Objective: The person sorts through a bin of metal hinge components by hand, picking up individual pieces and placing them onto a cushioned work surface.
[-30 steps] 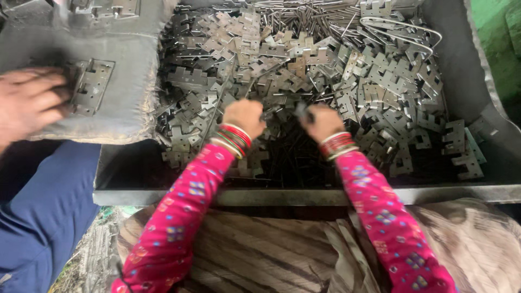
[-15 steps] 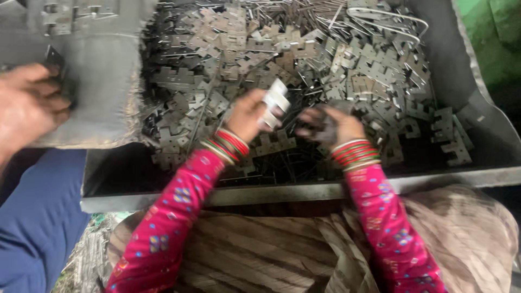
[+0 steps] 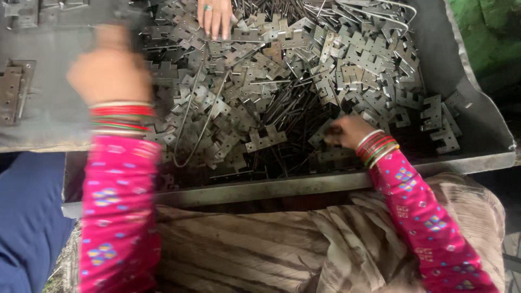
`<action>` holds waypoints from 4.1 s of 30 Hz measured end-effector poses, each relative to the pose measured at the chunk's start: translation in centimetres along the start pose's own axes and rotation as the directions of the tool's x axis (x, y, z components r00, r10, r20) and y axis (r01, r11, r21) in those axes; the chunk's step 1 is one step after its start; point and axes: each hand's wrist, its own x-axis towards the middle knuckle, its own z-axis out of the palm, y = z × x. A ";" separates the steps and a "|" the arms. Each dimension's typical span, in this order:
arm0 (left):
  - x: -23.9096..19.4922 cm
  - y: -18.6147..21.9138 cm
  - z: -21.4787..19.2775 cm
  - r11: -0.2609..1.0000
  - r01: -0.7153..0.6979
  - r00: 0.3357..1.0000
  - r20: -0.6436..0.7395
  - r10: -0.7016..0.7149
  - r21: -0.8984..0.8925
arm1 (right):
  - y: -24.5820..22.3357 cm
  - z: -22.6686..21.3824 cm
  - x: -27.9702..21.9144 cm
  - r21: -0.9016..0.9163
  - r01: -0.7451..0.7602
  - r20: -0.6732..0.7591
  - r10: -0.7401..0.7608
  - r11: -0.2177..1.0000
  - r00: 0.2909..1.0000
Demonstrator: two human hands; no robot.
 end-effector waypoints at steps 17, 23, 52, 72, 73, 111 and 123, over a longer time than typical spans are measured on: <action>-7.3 17.1 -4.5 0.781 -0.388 0.777 0.283 0.563 -0.489 | -1.0 -3.1 -3.8 0.821 0.284 -0.336 0.017 0.495 0.942; -14.0 22.9 -1.0 0.788 -0.487 0.847 0.016 0.531 -0.376 | 0.8 -6.3 -4.4 0.673 0.533 -0.401 0.352 -0.513 0.846; -2.7 13.1 -3.5 -0.574 0.547 0.837 0.418 0.354 -0.609 | -3.0 -6.1 -2.2 0.884 0.468 -0.405 0.515 0.008 0.756; 0.2 6.5 -4.4 0.970 0.063 0.992 0.118 -0.036 -0.237 | -4.2 1.1 0.0 -0.273 -0.224 -0.280 0.145 0.936 0.949; 1.2 3.1 -3.0 0.979 0.133 0.988 0.095 -0.120 -0.152 | -2.4 1.3 0.4 -0.272 -0.220 -0.281 0.141 0.937 0.949; -8.4 17.8 4.4 0.859 -0.324 0.868 0.238 0.437 -0.396 | -4.6 0.1 2.7 0.511 0.018 -0.275 0.143 0.859 0.951; -7.5 17.6 3.5 0.900 -0.127 0.798 0.497 0.342 -0.417 | -3.8 3.7 5.0 0.052 0.071 0.059 -0.074 0.996 0.996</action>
